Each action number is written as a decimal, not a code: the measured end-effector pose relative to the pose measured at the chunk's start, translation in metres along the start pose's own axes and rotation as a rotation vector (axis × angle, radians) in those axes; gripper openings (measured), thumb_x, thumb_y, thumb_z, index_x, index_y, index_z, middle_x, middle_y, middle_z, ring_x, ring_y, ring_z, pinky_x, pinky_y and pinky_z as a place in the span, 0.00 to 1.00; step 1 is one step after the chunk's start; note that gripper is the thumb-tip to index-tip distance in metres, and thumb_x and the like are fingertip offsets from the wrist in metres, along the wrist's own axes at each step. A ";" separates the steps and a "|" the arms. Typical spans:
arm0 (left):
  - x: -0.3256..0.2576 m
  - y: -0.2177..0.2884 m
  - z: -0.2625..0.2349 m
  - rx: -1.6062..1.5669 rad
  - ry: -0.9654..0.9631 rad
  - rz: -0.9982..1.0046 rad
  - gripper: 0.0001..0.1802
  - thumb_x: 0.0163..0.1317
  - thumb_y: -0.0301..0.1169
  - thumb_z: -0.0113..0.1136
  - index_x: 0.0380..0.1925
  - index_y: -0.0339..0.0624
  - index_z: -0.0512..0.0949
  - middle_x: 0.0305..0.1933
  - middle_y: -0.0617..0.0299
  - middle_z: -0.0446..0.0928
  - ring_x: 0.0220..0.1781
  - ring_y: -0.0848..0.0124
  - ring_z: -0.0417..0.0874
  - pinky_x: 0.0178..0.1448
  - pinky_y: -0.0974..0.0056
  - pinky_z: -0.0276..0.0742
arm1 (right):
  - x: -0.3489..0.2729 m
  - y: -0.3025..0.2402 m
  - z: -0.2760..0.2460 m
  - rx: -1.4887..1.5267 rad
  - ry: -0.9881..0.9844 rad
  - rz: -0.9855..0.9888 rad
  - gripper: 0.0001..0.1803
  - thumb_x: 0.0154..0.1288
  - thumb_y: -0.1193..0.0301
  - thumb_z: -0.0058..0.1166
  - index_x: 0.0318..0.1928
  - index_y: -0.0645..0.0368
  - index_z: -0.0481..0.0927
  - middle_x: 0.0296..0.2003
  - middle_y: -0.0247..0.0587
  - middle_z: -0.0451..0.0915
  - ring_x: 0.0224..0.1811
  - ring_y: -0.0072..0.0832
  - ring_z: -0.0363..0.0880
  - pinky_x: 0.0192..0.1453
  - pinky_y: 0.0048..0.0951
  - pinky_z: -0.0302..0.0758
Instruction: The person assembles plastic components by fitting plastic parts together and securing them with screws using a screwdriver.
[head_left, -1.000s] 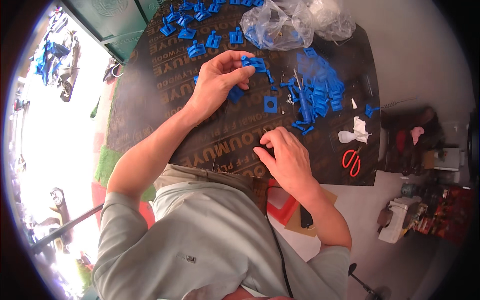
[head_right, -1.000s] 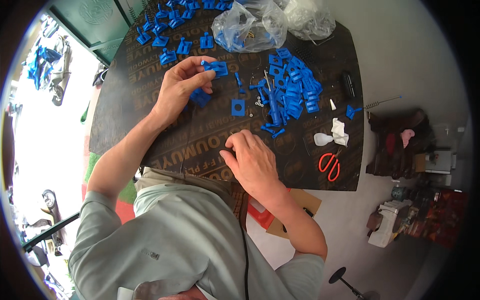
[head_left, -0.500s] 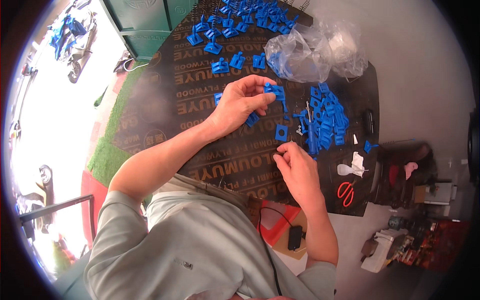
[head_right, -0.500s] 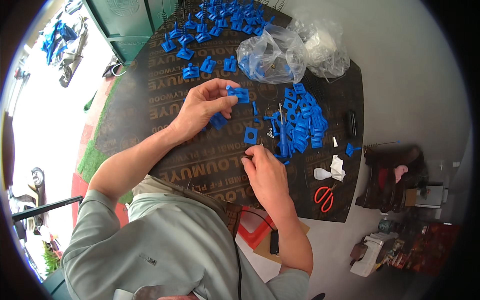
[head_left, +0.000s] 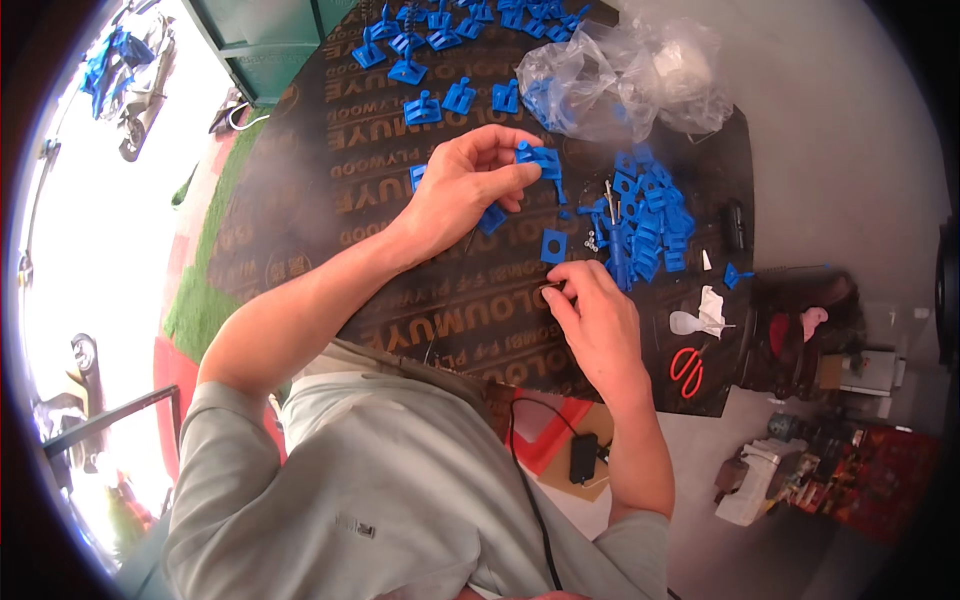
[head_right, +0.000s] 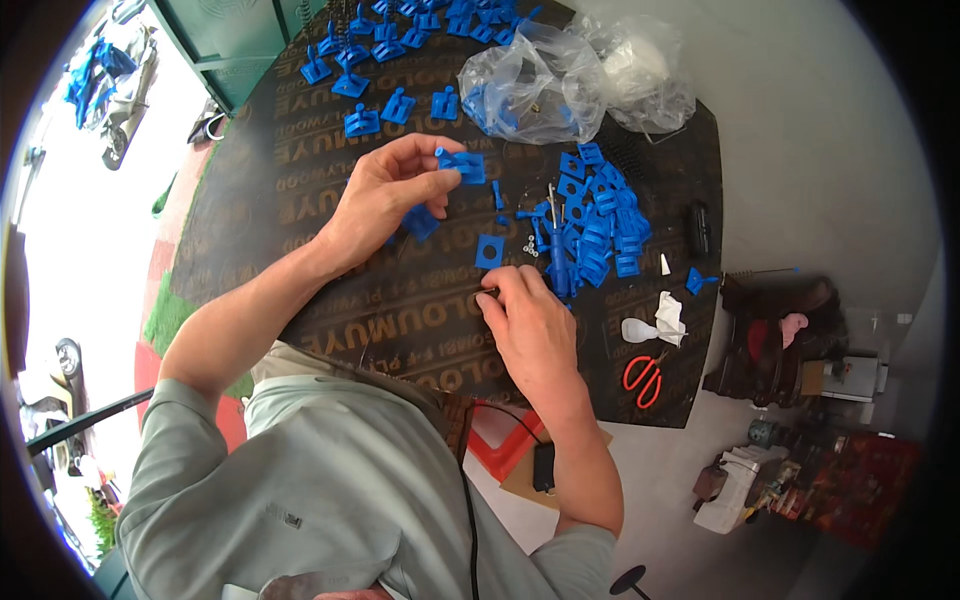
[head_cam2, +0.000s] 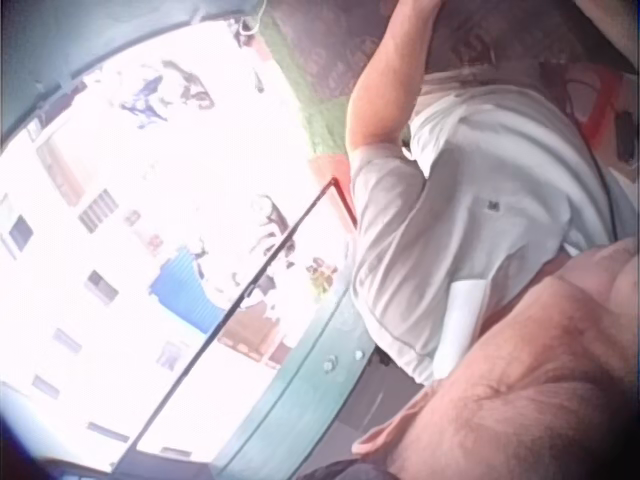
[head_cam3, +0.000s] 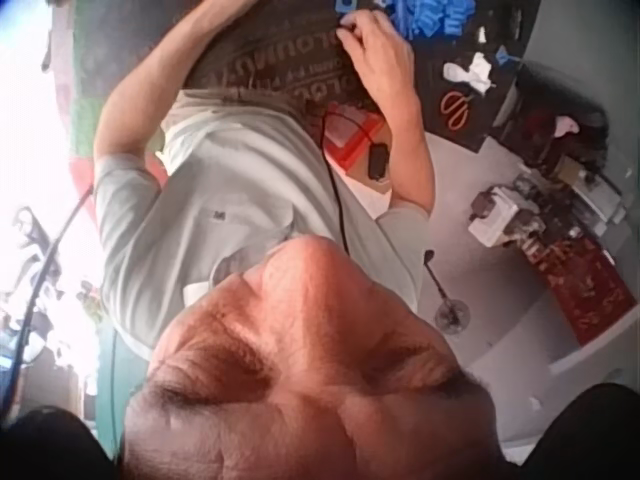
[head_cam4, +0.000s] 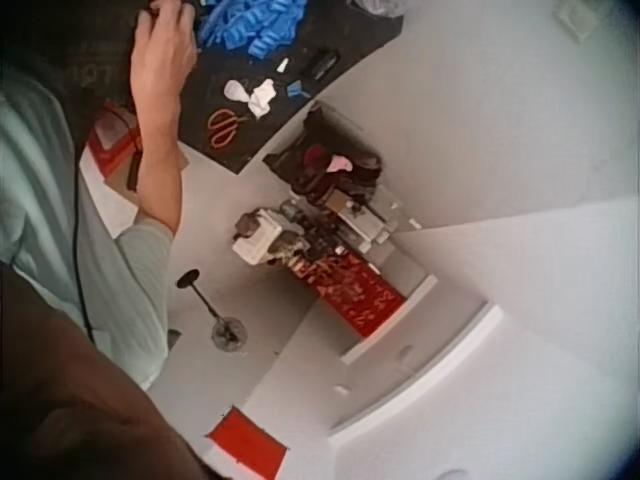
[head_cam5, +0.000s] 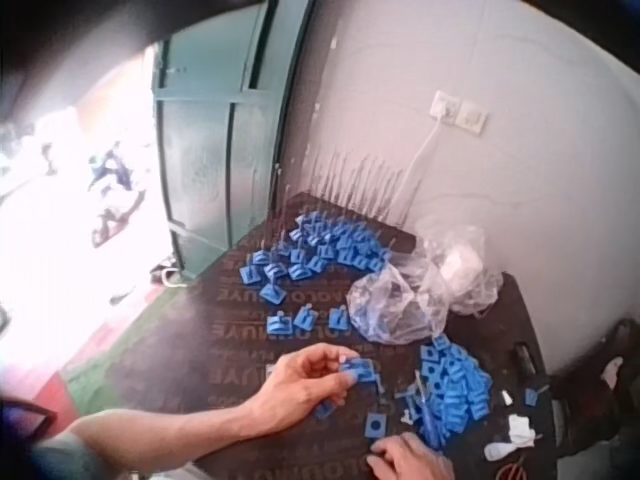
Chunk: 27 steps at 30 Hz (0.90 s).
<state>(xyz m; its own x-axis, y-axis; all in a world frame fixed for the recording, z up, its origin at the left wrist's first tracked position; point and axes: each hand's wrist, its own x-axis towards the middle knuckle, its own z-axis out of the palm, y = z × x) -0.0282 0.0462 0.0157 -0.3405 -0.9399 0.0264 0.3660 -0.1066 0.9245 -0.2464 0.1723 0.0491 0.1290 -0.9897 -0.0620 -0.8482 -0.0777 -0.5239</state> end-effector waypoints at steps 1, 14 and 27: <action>0.000 0.000 -0.001 0.008 -0.003 -0.001 0.18 0.74 0.28 0.72 0.60 0.37 0.83 0.43 0.67 0.86 0.39 0.80 0.83 0.45 0.69 0.83 | 0.002 0.001 0.001 -0.026 -0.023 -0.046 0.12 0.73 0.70 0.68 0.48 0.61 0.79 0.40 0.43 0.81 0.41 0.47 0.86 0.45 0.49 0.81; -0.005 0.003 0.006 0.032 -0.035 -0.009 0.18 0.75 0.30 0.71 0.60 0.38 0.82 0.41 0.67 0.86 0.37 0.79 0.84 0.44 0.68 0.85 | 0.065 -0.006 -0.026 0.450 0.349 -0.116 0.06 0.81 0.78 0.57 0.54 0.60 0.82 0.39 0.39 0.82 0.36 0.25 0.82 0.39 0.32 0.80; -0.021 0.000 0.018 0.816 -0.071 0.292 0.20 0.71 0.25 0.72 0.61 0.38 0.81 0.44 0.53 0.87 0.42 0.69 0.90 0.47 0.62 0.86 | 0.077 0.003 0.015 0.405 0.484 -0.387 0.17 0.62 0.75 0.79 0.49 0.61 0.86 0.42 0.38 0.84 0.36 0.27 0.84 0.39 0.27 0.84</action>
<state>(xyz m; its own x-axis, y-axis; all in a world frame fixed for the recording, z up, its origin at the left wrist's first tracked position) -0.0367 0.0713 0.0217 -0.3934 -0.8677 0.3039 -0.2790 0.4277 0.8598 -0.2311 0.0976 0.0306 0.0599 -0.8502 0.5230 -0.5199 -0.4738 -0.7107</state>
